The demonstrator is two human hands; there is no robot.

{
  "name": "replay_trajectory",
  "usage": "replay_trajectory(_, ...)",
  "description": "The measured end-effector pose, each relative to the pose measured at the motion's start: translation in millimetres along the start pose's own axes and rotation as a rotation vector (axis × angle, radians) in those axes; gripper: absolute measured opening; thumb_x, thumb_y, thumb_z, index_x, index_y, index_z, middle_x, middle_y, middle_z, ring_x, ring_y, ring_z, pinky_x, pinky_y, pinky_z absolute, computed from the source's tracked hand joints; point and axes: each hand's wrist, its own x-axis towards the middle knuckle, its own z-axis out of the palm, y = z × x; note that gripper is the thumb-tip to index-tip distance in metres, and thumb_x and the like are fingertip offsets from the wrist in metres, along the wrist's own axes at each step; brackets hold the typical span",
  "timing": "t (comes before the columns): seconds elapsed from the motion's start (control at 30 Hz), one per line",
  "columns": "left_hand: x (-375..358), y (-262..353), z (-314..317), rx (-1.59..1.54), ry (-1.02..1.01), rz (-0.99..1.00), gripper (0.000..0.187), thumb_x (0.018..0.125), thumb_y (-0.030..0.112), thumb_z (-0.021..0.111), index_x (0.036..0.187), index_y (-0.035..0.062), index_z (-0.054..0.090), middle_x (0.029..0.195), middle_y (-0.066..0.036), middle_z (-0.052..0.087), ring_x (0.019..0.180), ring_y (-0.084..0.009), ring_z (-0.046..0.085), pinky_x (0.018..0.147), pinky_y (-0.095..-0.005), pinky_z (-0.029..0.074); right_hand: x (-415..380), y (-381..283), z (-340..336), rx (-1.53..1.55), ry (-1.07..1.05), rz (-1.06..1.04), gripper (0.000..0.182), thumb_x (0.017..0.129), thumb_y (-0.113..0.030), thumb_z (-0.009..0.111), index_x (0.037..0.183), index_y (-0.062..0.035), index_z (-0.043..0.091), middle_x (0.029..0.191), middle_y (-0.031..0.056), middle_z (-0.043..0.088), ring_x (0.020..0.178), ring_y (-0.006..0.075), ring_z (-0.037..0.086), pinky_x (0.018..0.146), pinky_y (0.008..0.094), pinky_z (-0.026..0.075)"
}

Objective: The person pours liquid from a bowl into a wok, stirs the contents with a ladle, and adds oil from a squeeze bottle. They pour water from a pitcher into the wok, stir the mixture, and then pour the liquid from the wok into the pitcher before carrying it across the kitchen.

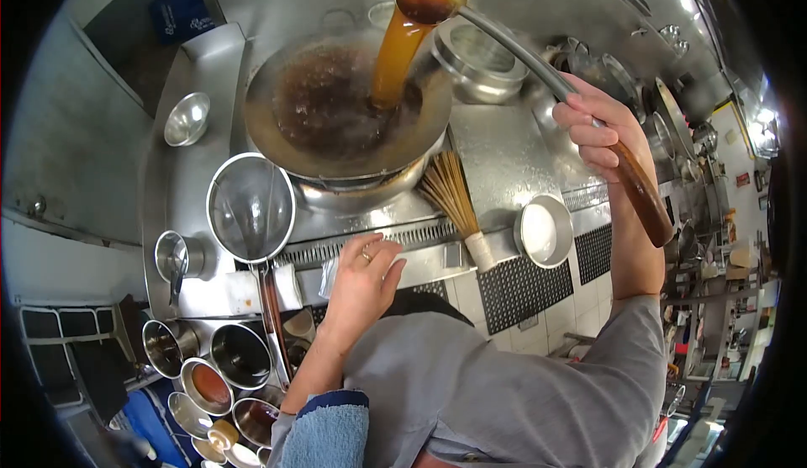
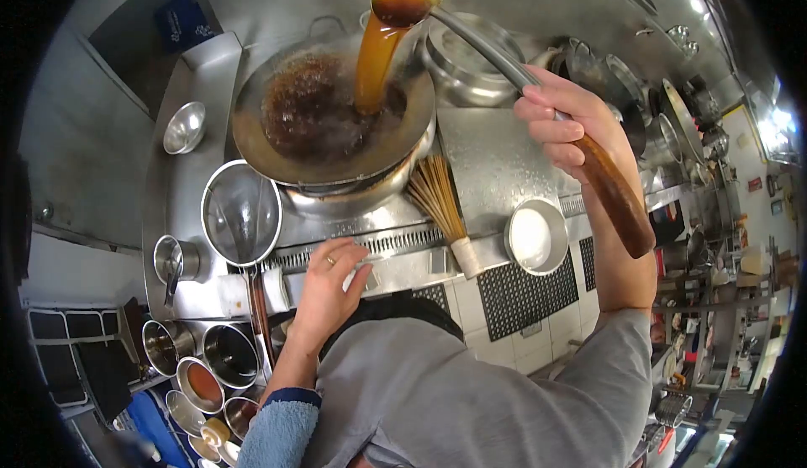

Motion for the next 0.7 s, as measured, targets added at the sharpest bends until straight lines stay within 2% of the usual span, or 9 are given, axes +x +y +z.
replay_trajectory(0.03, -1, -1, 1, 0.004, -0.002, 0.003, 0.021, 0.078, 0.004, 0.072, 0.098, 0.0035, 0.066, 0.100, -0.011, 0.068, 0.106, -0.0322, 0.060, 0.091, -0.0424, 0.048, 0, -3, 5, -0.026, 0.048, -0.031, 0.037, 0.099, -0.007, 0.046, 0.135, -0.0045, 0.038, 0.074, -0.0014, 0.041, 0.042, -0.0020, 0.034, 0.029, 0.0146, 0.028)
replay_trajectory(0.13, -2, 0, 1, 0.009, -0.002, 0.003, 0.021, 0.079, 0.004, 0.072, 0.099, 0.0034, 0.066, 0.100, -0.010, 0.068, 0.107, -0.0318, 0.060, 0.092, -0.0426, 0.048, 7, -7, 2, -0.089, -0.018, -0.077, 0.039, 0.098, -0.007, 0.048, 0.136, -0.0046, 0.038, 0.073, -0.0017, 0.041, 0.043, -0.0021, 0.035, 0.030, 0.0140, 0.029)
replay_trajectory(0.23, -6, 3, -2, 0.015, 0.013, -0.016, 0.021, 0.080, 0.004, 0.072, 0.100, 0.0031, 0.066, 0.101, -0.009, 0.068, 0.108, -0.0317, 0.059, 0.093, -0.0429, 0.047, 20, 0, 0, -0.253, -0.001, -0.087, 0.054, 0.095, -0.008, 0.052, 0.144, -0.0037, 0.031, 0.073, -0.0017, 0.042, 0.043, -0.0004, 0.036, 0.030, 0.0170, 0.032)
replay_trajectory(0.3, -8, 5, -3, 0.024, 0.028, -0.019, 0.020, 0.080, 0.004, 0.071, 0.100, 0.0031, 0.066, 0.101, -0.010, 0.068, 0.108, -0.0319, 0.059, 0.093, -0.0430, 0.047, 35, 16, -11, -0.371, -0.004, -0.078, 0.066, 0.092, -0.009, 0.057, 0.149, -0.0045, 0.026, 0.073, -0.0019, 0.043, 0.043, 0.0017, 0.038, 0.031, 0.0196, 0.034)
replay_trajectory(0.4, -11, 5, -3, 0.026, 0.046, -0.008, 0.020, 0.081, 0.005, 0.071, 0.100, 0.0031, 0.065, 0.101, -0.011, 0.067, 0.108, -0.0330, 0.059, 0.094, -0.0441, 0.046, 61, 62, -12, -0.570, 0.125, -0.052, 0.073, 0.088, -0.008, 0.063, 0.150, -0.0050, 0.024, 0.066, -0.0018, 0.043, 0.044, 0.0058, 0.040, 0.034, 0.0244, 0.037)
replay_trajectory(0.57, 1, -9, 7, 0.080, 0.087, 0.054, 0.020, 0.082, 0.008, 0.068, 0.101, 0.0035, 0.062, 0.102, -0.012, 0.065, 0.108, -0.0332, 0.056, 0.097, -0.0489, 0.043, 113, 171, -43, -0.580, 0.026, -0.031, 0.076, 0.087, -0.005, 0.062, 0.150, -0.0003, 0.021, 0.063, 0.0004, 0.046, 0.045, 0.0090, 0.043, 0.035, 0.0268, 0.038)
replay_trajectory(0.67, 13, -14, 6, 0.185, 0.123, 0.100, 0.022, 0.081, 0.007, 0.069, 0.102, 0.0025, 0.063, 0.102, -0.012, 0.065, 0.107, -0.0331, 0.058, 0.093, -0.0454, 0.045, 107, 207, -32, -0.406, -0.017, 0.043, 0.080, 0.086, -0.004, 0.062, 0.151, 0.0023, 0.016, 0.063, 0.0010, 0.047, 0.045, 0.0102, 0.045, 0.035, 0.0270, 0.038)
replay_trajectory(0.7, 18, -15, 4, 0.193, 0.102, 0.095, 0.023, 0.083, 0.007, 0.067, 0.104, 0.0006, 0.063, 0.105, -0.014, 0.065, 0.109, -0.0346, 0.057, 0.096, -0.0468, 0.044, 98, 218, -22, -0.355, 0.041, 0.063, 0.058, 0.091, -0.005, 0.059, 0.142, -0.0021, 0.032, 0.067, -0.0019, 0.045, 0.044, 0.0051, 0.041, 0.034, 0.0213, 0.036)
